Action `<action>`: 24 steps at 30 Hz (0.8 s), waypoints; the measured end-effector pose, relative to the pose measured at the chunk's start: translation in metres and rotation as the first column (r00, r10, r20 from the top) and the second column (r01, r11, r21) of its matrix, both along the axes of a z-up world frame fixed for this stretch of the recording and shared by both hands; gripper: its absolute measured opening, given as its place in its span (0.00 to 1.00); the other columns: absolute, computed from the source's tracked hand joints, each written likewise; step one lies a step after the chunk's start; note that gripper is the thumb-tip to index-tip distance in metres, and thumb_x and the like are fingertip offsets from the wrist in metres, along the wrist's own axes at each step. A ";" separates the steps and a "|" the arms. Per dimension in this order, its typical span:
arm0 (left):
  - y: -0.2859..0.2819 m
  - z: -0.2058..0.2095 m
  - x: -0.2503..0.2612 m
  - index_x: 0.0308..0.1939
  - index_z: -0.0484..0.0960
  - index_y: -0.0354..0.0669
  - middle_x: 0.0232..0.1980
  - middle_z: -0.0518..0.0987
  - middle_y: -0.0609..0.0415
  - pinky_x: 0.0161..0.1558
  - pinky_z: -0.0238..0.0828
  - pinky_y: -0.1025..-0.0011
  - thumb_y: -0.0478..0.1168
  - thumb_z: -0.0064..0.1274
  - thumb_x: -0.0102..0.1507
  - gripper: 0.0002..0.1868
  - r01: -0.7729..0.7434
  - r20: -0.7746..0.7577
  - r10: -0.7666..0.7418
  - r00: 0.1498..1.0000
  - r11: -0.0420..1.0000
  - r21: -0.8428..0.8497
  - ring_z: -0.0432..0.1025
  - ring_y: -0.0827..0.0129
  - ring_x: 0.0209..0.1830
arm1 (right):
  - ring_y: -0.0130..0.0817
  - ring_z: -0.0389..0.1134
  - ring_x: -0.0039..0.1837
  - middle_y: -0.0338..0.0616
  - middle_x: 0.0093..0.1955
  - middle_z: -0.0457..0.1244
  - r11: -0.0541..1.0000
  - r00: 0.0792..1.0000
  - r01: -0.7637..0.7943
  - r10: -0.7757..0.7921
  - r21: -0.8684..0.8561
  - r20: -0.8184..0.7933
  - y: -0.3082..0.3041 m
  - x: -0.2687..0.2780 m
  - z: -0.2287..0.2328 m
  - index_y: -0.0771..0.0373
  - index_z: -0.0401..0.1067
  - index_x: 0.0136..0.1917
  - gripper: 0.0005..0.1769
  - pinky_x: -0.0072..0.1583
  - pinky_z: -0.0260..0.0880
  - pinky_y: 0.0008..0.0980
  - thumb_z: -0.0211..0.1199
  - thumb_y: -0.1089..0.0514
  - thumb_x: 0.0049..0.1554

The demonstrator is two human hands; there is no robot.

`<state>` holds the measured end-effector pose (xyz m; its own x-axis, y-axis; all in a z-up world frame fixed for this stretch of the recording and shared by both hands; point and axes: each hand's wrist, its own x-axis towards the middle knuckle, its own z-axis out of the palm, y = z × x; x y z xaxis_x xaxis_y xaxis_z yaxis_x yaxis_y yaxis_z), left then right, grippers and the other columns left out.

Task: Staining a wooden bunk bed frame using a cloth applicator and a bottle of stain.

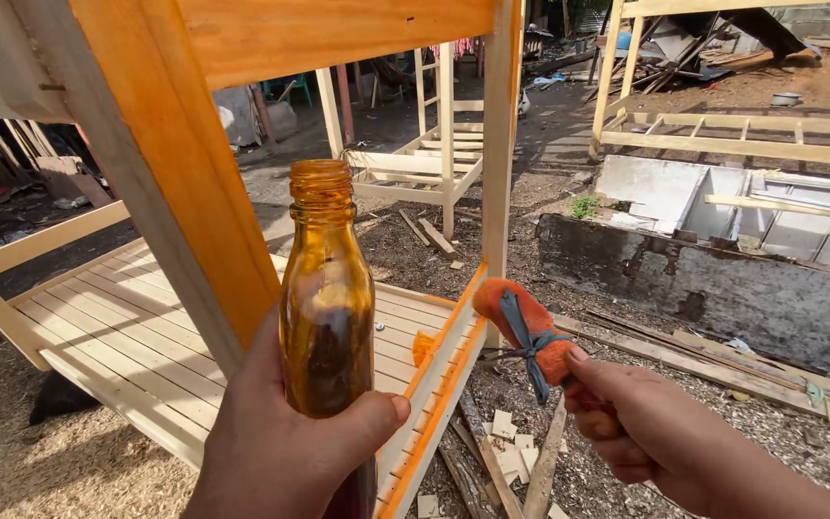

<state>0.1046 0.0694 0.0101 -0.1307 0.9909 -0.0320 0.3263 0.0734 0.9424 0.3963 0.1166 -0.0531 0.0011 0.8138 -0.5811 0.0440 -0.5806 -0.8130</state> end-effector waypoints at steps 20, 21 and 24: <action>0.042 -0.045 0.139 0.83 0.43 0.50 0.66 0.69 0.43 0.67 0.66 0.58 0.43 0.73 0.47 0.68 0.336 -0.013 -0.338 0.941 0.930 0.150 0.69 0.58 0.67 | 0.27 0.41 0.24 0.38 0.24 0.47 0.860 0.962 0.088 -0.204 0.503 0.180 -0.040 0.191 0.061 0.69 0.71 0.50 0.29 0.25 0.40 0.33 0.52 0.37 0.62; 0.041 -0.044 0.140 0.83 0.42 0.51 0.65 0.69 0.44 0.69 0.67 0.60 0.45 0.73 0.47 0.69 0.326 -0.037 -0.324 0.945 0.939 0.111 0.69 0.60 0.67 | 0.27 0.43 0.25 0.38 0.25 0.49 0.820 0.954 0.059 -0.215 0.569 0.210 -0.040 0.185 0.063 0.68 0.72 0.53 0.28 0.25 0.41 0.33 0.51 0.39 0.63; 0.041 -0.042 0.137 0.80 0.41 0.48 0.66 0.68 0.43 0.66 0.65 0.57 0.47 0.73 0.48 0.67 0.335 -0.012 -0.336 0.942 0.935 0.120 0.68 0.58 0.67 | 0.29 0.43 0.25 0.42 0.24 0.50 0.824 0.934 0.034 -0.227 0.566 0.274 -0.034 0.180 0.053 0.69 0.72 0.52 0.27 0.26 0.43 0.34 0.53 0.40 0.65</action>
<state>0.2414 0.1103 -0.0315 0.2097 0.9737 0.0888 0.3042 -0.1512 0.9405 0.5759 0.0829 0.0002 0.2345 0.9721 0.0094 0.3098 -0.0655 -0.9486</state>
